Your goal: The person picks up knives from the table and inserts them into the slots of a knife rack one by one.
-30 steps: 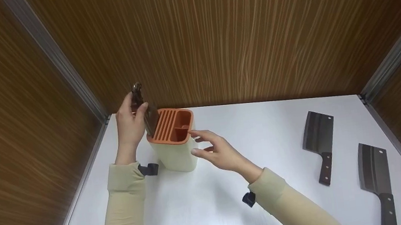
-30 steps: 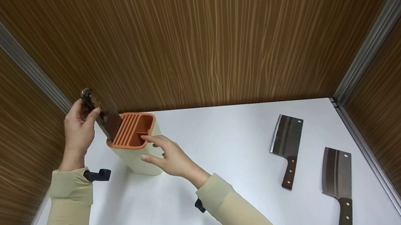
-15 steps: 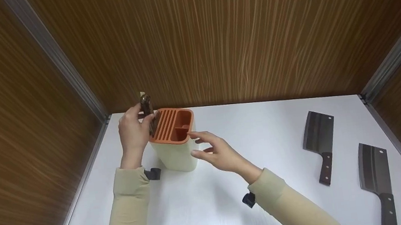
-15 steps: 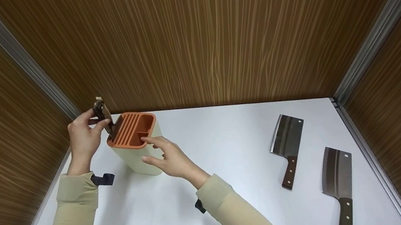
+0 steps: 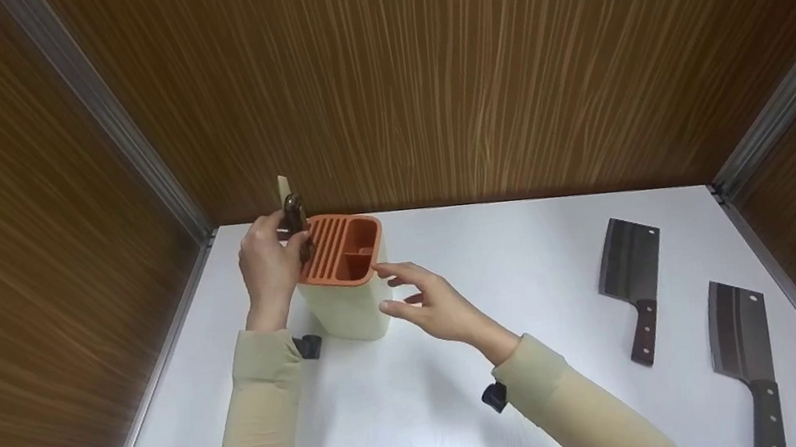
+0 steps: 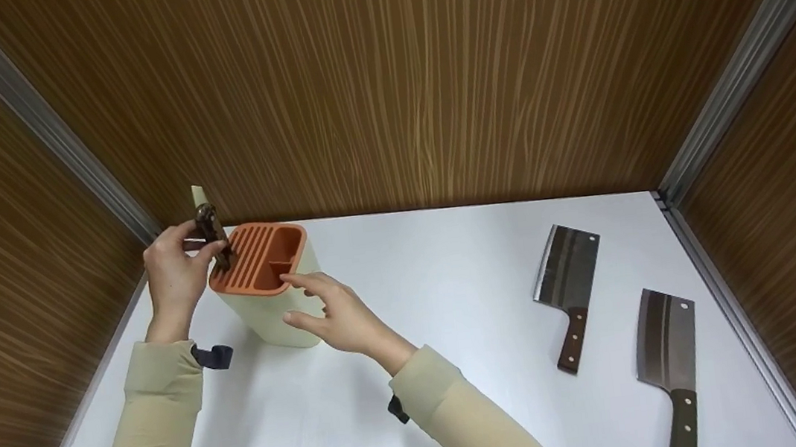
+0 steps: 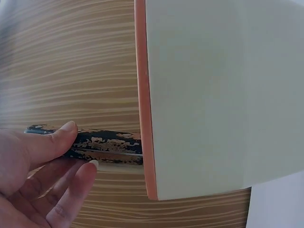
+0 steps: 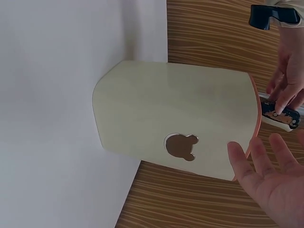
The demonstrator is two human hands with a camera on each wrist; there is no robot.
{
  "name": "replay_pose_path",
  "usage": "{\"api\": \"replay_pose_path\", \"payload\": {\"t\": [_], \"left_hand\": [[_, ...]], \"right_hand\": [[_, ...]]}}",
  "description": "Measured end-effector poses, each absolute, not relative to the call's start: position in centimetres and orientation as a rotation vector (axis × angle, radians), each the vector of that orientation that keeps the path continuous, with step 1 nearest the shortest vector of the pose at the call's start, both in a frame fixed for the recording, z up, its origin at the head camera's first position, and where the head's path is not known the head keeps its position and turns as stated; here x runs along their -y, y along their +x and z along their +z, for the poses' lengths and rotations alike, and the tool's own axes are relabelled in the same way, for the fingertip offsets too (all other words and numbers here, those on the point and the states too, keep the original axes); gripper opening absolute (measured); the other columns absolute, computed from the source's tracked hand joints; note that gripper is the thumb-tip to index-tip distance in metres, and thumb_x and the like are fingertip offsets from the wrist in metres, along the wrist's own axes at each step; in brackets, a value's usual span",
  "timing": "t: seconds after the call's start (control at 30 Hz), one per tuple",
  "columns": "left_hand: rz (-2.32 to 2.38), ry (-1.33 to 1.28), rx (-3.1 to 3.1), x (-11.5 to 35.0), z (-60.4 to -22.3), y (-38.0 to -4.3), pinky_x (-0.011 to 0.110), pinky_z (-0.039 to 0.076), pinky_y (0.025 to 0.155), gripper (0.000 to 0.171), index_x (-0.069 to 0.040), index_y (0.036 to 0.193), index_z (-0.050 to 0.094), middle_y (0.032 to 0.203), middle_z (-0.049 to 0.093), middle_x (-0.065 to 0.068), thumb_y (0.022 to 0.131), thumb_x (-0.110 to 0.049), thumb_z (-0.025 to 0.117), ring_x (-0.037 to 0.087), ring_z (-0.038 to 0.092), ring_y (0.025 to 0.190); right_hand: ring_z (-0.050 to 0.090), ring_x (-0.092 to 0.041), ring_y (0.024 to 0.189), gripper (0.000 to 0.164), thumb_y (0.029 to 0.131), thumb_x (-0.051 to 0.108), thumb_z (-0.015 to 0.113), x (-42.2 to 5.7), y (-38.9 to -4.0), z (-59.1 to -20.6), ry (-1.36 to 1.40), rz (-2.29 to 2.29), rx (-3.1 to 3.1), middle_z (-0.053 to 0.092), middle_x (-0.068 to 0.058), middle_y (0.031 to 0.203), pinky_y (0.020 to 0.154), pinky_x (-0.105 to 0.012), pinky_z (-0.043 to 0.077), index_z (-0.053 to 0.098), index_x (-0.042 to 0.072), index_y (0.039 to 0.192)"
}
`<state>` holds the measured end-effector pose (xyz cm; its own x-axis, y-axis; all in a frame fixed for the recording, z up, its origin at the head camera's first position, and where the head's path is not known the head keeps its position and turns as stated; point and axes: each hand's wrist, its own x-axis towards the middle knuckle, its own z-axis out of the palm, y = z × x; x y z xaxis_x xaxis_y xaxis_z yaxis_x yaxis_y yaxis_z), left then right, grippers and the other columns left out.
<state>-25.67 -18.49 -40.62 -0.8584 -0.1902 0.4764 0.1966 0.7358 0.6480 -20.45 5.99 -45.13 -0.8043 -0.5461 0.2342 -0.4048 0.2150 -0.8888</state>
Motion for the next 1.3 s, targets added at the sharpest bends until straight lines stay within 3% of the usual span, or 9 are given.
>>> {"api": "replay_pose_path", "payload": {"t": [0.23, 0.47, 0.7, 0.87, 1.1, 1.3], "left_hand": [[-0.961, 0.020, 2.358, 18.5, -41.0, -25.6, 0.041, 0.053, 0.073, 0.036, -0.003, 0.118, 0.065, 0.103, 0.067, 0.010, 0.086, -0.014, 0.077, 0.025, 0.066, 0.086], [-0.983, 0.041, 2.287, 18.3, -41.7, -24.4, 0.039, 0.055, 0.067, 0.038, -0.004, 0.121, 0.060, 0.097, 0.066, 0.011, 0.092, -0.024, 0.071, 0.023, 0.066, 0.082], [-1.018, -0.013, 2.258, 17.3, -42.3, -22.2, 0.036, 0.055, 0.067, 0.029, -0.001, 0.111, 0.063, 0.096, 0.065, 0.010, 0.093, -0.023, 0.069, 0.021, 0.065, 0.080], [-1.051, -0.060, 2.378, 15.7, -42.9, -20.6, 0.036, 0.056, 0.075, 0.035, -0.004, 0.117, 0.065, 0.107, 0.065, 0.009, 0.095, -0.032, 0.066, 0.021, 0.064, 0.090], [-1.000, -0.230, 2.491, 12.7, -43.9, -18.8, 0.050, 0.051, 0.091, 0.050, -0.006, 0.132, 0.061, 0.130, 0.060, 0.015, 0.095, -0.040, 0.065, 0.034, 0.060, 0.114], [-0.950, -0.359, 2.510, 10.3, -44.7, -17.8, 0.050, 0.051, 0.091, 0.060, -0.011, 0.138, 0.057, 0.138, 0.053, 0.015, 0.093, -0.049, 0.064, 0.035, 0.056, 0.119]], "right_hand": [[0.048, -0.035, 0.126, 0.056, 0.097, 0.025, 0.065, -6.3, -20.8, -45.5, -0.951, -1.624, -2.394, 0.048, -0.015, 0.142, 0.095, -0.059, 0.045, 0.045, 0.011, 0.147], [0.048, -0.028, 0.126, 0.059, 0.095, 0.035, 0.066, -7.6, -20.9, -46.2, -0.946, -1.516, -2.517, 0.048, -0.002, 0.145, 0.096, -0.054, 0.046, 0.045, 0.017, 0.148], [0.044, -0.030, 0.131, 0.061, 0.094, 0.040, 0.066, -9.8, -20.8, -46.9, -0.896, -1.476, -2.582, 0.046, 0.001, 0.146, 0.099, -0.057, 0.043, 0.044, 0.021, 0.148], [0.039, -0.023, 0.137, 0.063, 0.094, 0.039, 0.066, -11.7, -20.4, -47.2, -0.872, -1.403, -2.635, 0.044, 0.003, 0.148, 0.106, -0.054, 0.038, 0.042, 0.024, 0.150], [0.035, -0.021, 0.139, 0.065, 0.093, 0.035, 0.068, -14.5, -19.7, -47.7, -0.829, -1.323, -2.674, 0.042, 0.003, 0.149, 0.112, -0.048, 0.031, 0.040, 0.025, 0.151], [0.034, -0.026, 0.140, 0.066, 0.094, 0.040, 0.065, -16.8, -19.3, -48.1, -0.820, -1.290, -2.675, 0.041, -0.002, 0.150, 0.111, -0.054, 0.031, 0.038, 0.024, 0.152]]}}
